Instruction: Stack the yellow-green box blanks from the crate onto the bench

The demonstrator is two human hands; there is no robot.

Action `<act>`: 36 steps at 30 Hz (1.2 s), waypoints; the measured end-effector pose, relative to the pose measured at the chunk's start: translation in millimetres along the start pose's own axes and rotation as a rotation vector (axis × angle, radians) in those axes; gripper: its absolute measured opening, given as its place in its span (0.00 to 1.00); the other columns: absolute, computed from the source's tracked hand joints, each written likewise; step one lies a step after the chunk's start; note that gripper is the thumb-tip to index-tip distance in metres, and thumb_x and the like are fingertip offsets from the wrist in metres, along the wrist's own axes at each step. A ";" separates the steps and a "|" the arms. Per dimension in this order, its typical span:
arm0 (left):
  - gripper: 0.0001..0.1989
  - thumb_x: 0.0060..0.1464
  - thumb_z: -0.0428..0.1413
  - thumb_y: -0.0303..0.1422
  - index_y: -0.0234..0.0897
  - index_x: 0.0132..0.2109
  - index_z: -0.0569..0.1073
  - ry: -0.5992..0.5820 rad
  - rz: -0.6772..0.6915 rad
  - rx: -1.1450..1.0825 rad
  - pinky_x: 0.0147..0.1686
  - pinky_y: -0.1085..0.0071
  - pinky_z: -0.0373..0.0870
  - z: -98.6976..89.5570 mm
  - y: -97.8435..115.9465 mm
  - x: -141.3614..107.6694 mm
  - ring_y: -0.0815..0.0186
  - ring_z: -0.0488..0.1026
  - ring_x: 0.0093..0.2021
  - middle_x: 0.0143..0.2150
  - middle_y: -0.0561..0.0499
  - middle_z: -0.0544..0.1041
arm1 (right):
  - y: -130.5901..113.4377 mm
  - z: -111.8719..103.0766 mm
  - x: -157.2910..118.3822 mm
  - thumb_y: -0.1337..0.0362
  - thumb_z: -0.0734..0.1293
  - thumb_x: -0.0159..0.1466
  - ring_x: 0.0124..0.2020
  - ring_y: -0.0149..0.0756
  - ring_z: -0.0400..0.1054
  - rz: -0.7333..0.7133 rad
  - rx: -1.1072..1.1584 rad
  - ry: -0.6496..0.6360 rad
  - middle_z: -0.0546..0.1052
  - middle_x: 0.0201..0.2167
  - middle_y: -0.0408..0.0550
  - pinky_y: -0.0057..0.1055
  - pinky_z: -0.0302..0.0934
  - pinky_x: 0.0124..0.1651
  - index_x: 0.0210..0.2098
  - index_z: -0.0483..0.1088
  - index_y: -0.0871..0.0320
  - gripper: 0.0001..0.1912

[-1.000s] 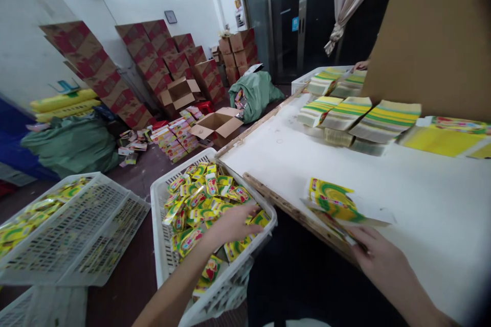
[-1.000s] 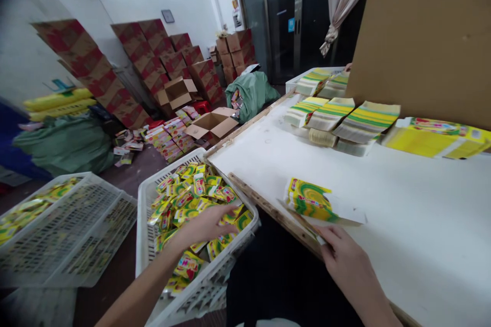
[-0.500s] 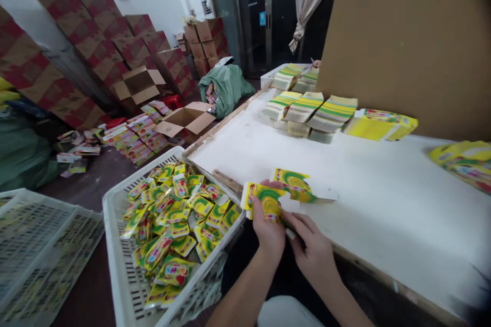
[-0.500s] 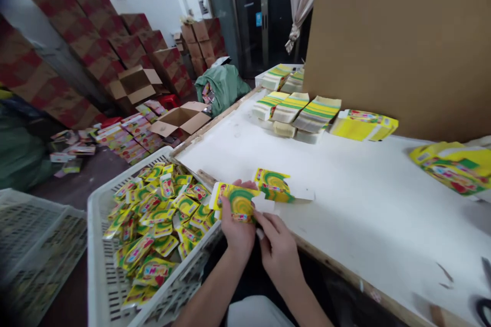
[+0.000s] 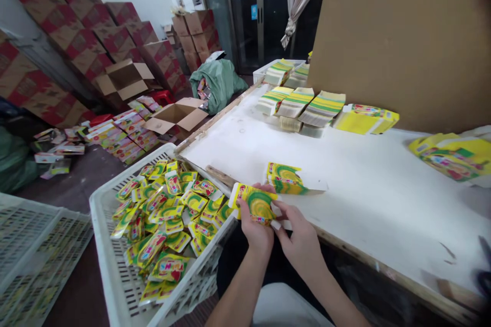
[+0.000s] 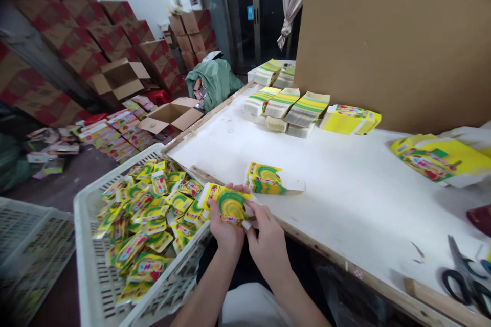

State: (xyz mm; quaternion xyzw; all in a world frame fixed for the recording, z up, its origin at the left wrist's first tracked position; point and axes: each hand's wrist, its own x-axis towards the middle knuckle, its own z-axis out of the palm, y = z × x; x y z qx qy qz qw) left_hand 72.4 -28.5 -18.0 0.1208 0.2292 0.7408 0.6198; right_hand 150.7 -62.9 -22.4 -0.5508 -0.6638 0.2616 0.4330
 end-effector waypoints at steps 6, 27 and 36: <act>0.21 0.55 0.42 0.46 0.35 0.38 0.71 -0.023 0.001 0.206 0.41 0.67 0.67 -6.0 -0.7 -6.1 0.64 0.72 0.35 0.31 0.47 0.75 | -0.7 -1.5 3.9 0.73 0.61 0.52 0.24 0.30 0.64 0.186 0.406 -0.093 0.66 0.24 0.38 0.28 0.61 0.28 0.41 0.56 0.54 0.18; 0.22 0.39 0.59 0.46 0.36 0.37 0.67 -0.028 -0.032 0.393 0.30 0.73 0.65 -15.9 -4.9 -0.4 0.69 0.68 0.29 0.32 0.52 0.70 | 1.4 -3.4 9.5 0.68 0.66 0.51 0.30 0.32 0.65 0.215 0.695 -0.169 0.70 0.29 0.42 0.29 0.62 0.33 0.46 0.60 0.55 0.23; 0.06 0.44 0.58 0.32 0.32 0.29 0.73 -0.061 0.000 0.660 0.33 0.72 0.66 -18.6 -1.0 6.2 0.69 0.69 0.27 0.26 0.52 0.74 | 19.9 -17.1 14.6 0.69 0.61 0.55 0.30 0.36 0.70 0.190 0.331 0.025 0.76 0.29 0.43 0.30 0.66 0.32 0.36 0.70 0.57 0.10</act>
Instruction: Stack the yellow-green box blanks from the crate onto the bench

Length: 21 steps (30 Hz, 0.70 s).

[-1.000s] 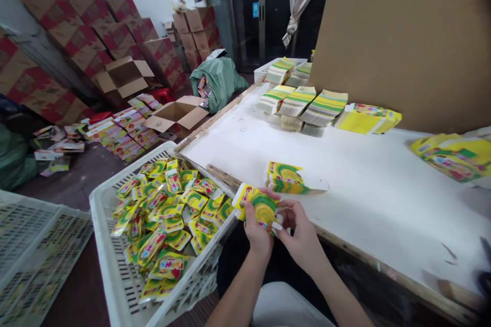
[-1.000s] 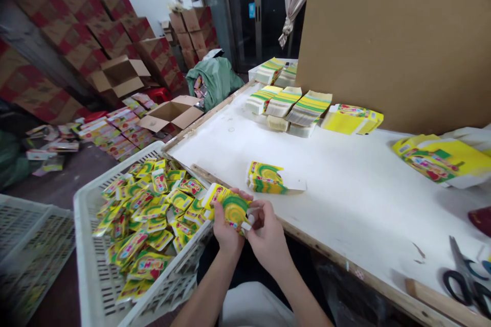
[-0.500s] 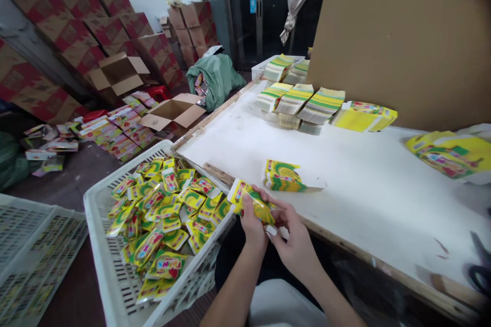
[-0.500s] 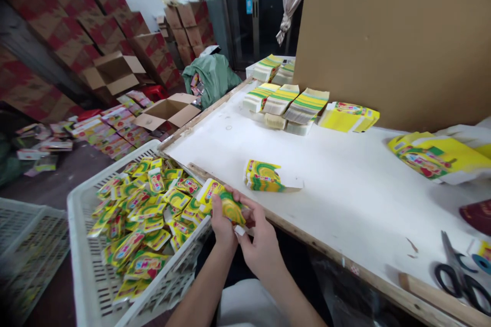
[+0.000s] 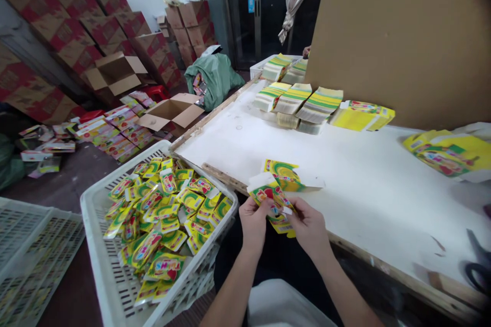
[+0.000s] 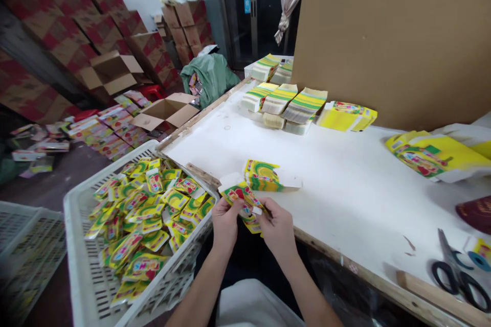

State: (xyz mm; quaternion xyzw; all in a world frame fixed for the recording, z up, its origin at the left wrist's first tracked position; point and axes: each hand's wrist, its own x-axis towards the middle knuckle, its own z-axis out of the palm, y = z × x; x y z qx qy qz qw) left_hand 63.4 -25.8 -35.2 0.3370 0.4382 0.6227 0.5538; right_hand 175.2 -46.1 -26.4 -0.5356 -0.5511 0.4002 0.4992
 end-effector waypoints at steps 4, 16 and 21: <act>0.11 0.51 0.53 0.32 0.34 0.43 0.71 0.028 0.114 0.088 0.44 0.67 0.65 -6.5 18.5 -0.4 0.64 0.71 0.41 0.40 0.47 0.74 | 2.4 -18.2 4.4 0.70 0.60 0.57 0.36 0.38 0.70 -0.190 -0.248 0.104 0.77 0.35 0.44 0.35 0.66 0.39 0.39 0.72 0.54 0.13; 0.33 0.34 0.64 0.33 0.43 0.52 0.65 -0.510 0.174 0.840 0.46 0.58 0.62 -11.2 46.4 0.3 0.53 0.68 0.46 0.47 0.45 0.71 | -0.9 -22.2 -2.2 0.67 0.65 0.55 0.57 0.46 0.53 -0.551 -0.489 0.196 0.65 0.53 0.46 0.51 0.44 0.59 0.53 0.60 0.47 0.26; 0.34 0.37 0.62 0.32 0.44 0.54 0.61 -0.523 0.267 0.837 0.46 0.60 0.63 -3.0 33.8 -10.1 0.54 0.68 0.46 0.48 0.46 0.70 | 1.7 -15.2 -1.4 0.61 0.60 0.59 0.58 0.44 0.54 0.018 0.216 0.065 0.59 0.58 0.52 0.45 0.54 0.55 0.58 0.53 0.54 0.27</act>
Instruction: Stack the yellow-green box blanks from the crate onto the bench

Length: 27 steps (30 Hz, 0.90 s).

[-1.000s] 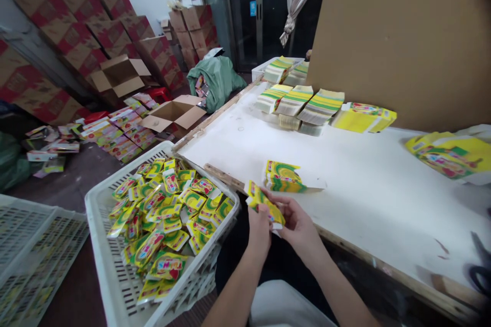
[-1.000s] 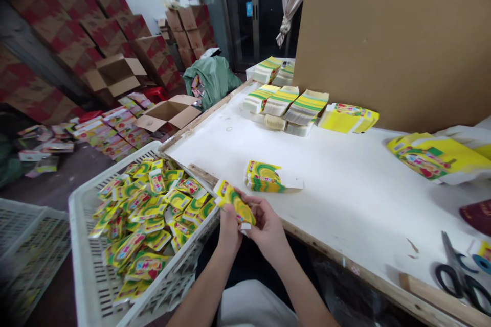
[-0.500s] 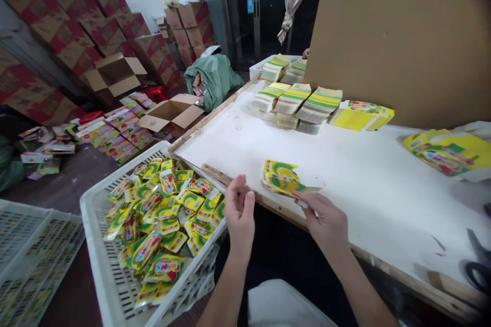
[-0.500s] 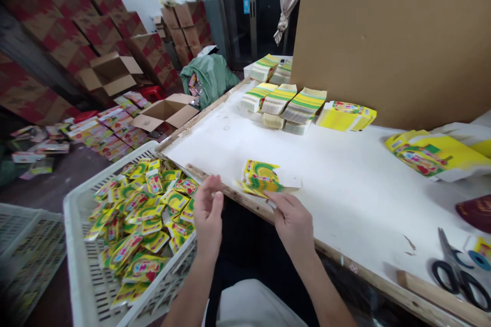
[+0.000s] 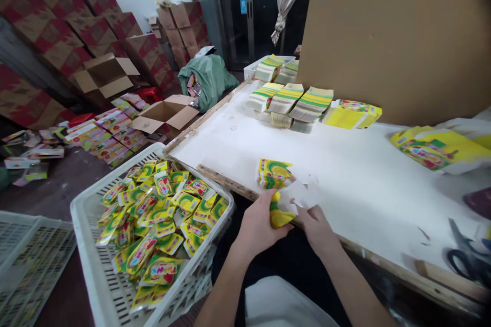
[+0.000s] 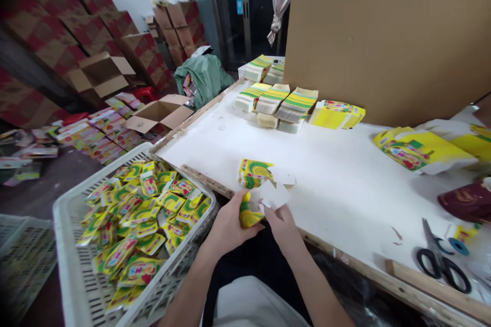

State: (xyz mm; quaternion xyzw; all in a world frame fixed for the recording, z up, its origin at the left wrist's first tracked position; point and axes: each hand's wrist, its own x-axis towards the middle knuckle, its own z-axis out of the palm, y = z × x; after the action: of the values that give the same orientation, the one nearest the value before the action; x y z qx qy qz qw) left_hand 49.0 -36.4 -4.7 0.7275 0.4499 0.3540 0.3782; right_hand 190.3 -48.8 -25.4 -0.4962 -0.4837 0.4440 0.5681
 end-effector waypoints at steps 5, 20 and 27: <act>0.34 0.41 0.59 0.30 0.44 0.56 0.57 -0.052 0.090 0.021 0.46 0.62 0.63 5.4 1.7 -3.2 0.55 0.67 0.48 0.51 0.45 0.67 | -4.9 9.2 2.5 0.59 0.65 0.57 0.55 0.44 0.59 0.342 0.389 -0.273 0.65 0.55 0.50 0.44 0.56 0.54 0.51 0.63 0.52 0.22; 0.33 0.39 0.56 0.25 0.39 0.55 0.56 -0.070 0.115 0.064 0.42 0.63 0.66 8.3 -16.9 -6.0 0.57 0.69 0.44 0.46 0.44 0.69 | -4.1 5.3 -8.5 0.71 0.62 0.56 0.61 0.42 0.48 -0.222 -0.346 -0.371 0.56 0.61 0.46 0.44 0.45 0.61 0.58 0.53 0.50 0.32; 0.43 0.32 0.65 0.31 0.39 0.57 0.56 0.505 -0.066 -0.186 0.56 0.54 0.52 7.9 -11.3 -0.2 0.51 0.56 0.57 0.57 0.41 0.60 | 8.8 1.3 0.1 0.67 0.60 0.59 0.57 0.41 0.57 -0.143 -0.272 0.069 0.66 0.54 0.49 0.42 0.54 0.57 0.49 0.67 0.53 0.19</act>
State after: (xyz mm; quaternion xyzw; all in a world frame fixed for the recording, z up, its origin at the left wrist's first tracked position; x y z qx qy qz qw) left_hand 51.3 -34.9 -18.2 0.5632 0.5192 0.5514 0.3305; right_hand 188.8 -47.5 -34.1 -0.5478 -0.5536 0.3154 0.5421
